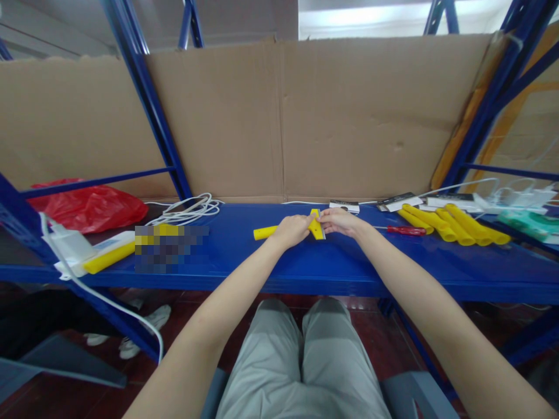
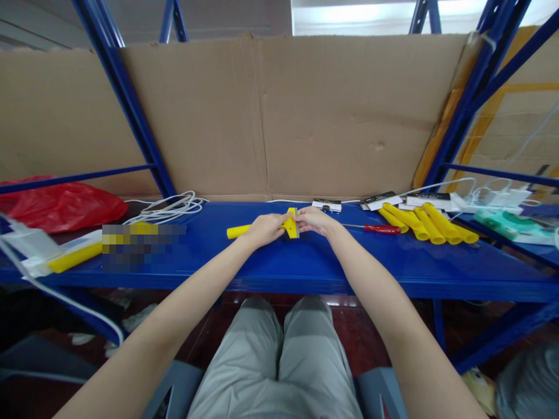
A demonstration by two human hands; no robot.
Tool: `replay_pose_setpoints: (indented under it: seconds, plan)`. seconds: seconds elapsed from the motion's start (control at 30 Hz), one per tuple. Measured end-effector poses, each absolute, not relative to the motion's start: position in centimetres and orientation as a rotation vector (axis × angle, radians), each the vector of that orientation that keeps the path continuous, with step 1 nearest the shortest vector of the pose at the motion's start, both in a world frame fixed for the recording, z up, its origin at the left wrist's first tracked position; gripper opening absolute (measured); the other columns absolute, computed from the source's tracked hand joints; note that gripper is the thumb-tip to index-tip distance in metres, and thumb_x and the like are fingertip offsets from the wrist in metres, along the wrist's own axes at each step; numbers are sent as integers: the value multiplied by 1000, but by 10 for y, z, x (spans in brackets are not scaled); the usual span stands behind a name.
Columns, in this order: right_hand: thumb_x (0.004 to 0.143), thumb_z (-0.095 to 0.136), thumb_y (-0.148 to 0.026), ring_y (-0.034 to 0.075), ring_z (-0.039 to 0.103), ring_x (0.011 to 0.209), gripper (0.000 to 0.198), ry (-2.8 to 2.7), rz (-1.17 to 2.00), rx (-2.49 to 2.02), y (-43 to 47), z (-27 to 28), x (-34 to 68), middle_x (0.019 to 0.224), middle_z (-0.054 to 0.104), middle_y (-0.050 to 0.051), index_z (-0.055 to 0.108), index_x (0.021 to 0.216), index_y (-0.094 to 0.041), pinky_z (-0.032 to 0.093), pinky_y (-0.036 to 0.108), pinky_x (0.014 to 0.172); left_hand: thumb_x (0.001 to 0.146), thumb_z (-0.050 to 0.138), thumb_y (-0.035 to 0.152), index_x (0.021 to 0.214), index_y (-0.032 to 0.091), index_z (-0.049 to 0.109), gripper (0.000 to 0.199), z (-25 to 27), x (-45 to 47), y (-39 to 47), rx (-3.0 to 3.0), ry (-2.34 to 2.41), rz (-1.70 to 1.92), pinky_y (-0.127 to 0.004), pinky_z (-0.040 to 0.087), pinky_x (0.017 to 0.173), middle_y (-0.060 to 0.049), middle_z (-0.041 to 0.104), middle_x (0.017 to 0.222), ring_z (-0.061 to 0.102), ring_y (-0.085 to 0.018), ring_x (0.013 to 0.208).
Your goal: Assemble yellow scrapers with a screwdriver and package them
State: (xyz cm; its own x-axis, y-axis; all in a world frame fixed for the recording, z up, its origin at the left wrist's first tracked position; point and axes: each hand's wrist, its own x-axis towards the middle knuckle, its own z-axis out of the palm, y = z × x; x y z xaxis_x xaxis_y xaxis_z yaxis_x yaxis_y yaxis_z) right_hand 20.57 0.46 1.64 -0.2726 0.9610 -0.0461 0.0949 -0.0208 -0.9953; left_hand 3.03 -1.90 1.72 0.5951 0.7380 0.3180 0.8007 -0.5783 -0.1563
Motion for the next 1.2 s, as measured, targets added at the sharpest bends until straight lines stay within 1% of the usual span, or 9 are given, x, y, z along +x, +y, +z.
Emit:
replay_pose_setpoints:
  seconds: [0.2, 0.3, 0.4, 0.47, 0.53, 0.63, 0.8, 1.03, 1.2]
  plan:
    - [80, 64, -10, 12, 65, 61, 11, -1468, 1473, -1069, 5, 16, 205, 69, 69, 4, 57, 74, -16, 57, 24, 62, 92, 43, 15, 136, 15, 49, 44, 18, 32, -22, -2446, -1290, -311, -31, 51, 84, -15, 66, 118, 65, -24, 105]
    - [84, 61, -15, 13, 66, 65, 4, -1516, 1386, -1108, 8, 20, 211, 75, 70, 6, 59, 81, -16, 57, 28, 67, 92, 42, 13, 137, 16, 49, 46, 18, 31, -23, -2414, -1322, -376, -32, 51, 84, -14, 66, 117, 65, -23, 104]
    - [87, 53, -16, 17, 68, 75, 10, -1526, 946, -1349, 16, 23, 233, 91, 72, 11, 62, 92, -16, 56, 33, 74, 90, 43, 12, 139, 19, 48, 50, 21, 27, -21, -2368, -1383, -472, -32, 51, 84, -12, 66, 119, 65, -23, 105]
    - [85, 49, -8, 21, 67, 92, 22, -1506, 489, -1603, 24, 21, 253, 103, 70, 15, 63, 101, -13, 52, 34, 84, 89, 43, 12, 139, 20, 48, 51, 23, 23, -19, -2333, -1436, -555, -32, 51, 85, -11, 66, 121, 65, -23, 105]
    - [81, 50, -5, 26, 61, 111, 35, -1587, 184, -1820, 33, 14, 274, 117, 66, 17, 64, 112, -13, 46, 37, 96, 89, 43, 12, 138, 21, 50, 50, 24, 19, -16, -2304, -1487, -637, -33, 50, 87, -11, 65, 123, 64, -24, 107]
    - [78, 52, -9, 29, 55, 119, 49, -1658, 115, -2066, 44, 1, 295, 127, 61, 15, 61, 124, -19, 41, 44, 100, 87, 43, 10, 135, 21, 53, 50, 26, 13, -13, -2272, -1546, -747, -34, 49, 90, -10, 64, 125, 64, -24, 108]
    - [77, 55, -16, 30, 54, 121, 53, -1662, 93, -2178, 58, -15, 306, 127, 61, 13, 59, 130, -26, 40, 50, 100, 87, 45, 9, 131, 22, 58, 48, 25, 10, -10, -2265, -1558, -884, -32, 48, 93, -7, 65, 124, 64, -22, 108]
    - [77, 56, -18, 32, 54, 119, 46, -1720, 54, -2195, 60, -17, 307, 121, 63, 15, 65, 121, -24, 40, 52, 98, 85, 48, 8, 128, 21, 60, 47, 22, 9, -6, -2324, -1516, -987, -33, 47, 97, -6, 65, 124, 63, -22, 111]
    - [77, 52, -12, 31, 52, 122, 43, -1747, 34, -2247, 51, -9, 298, 126, 61, 15, 67, 116, -22, 40, 51, 99, 83, 52, 8, 126, 23, 62, 46, 20, 10, -4, -2345, -1494, -1093, -34, 47, 96, -5, 67, 121, 63, -22, 110]
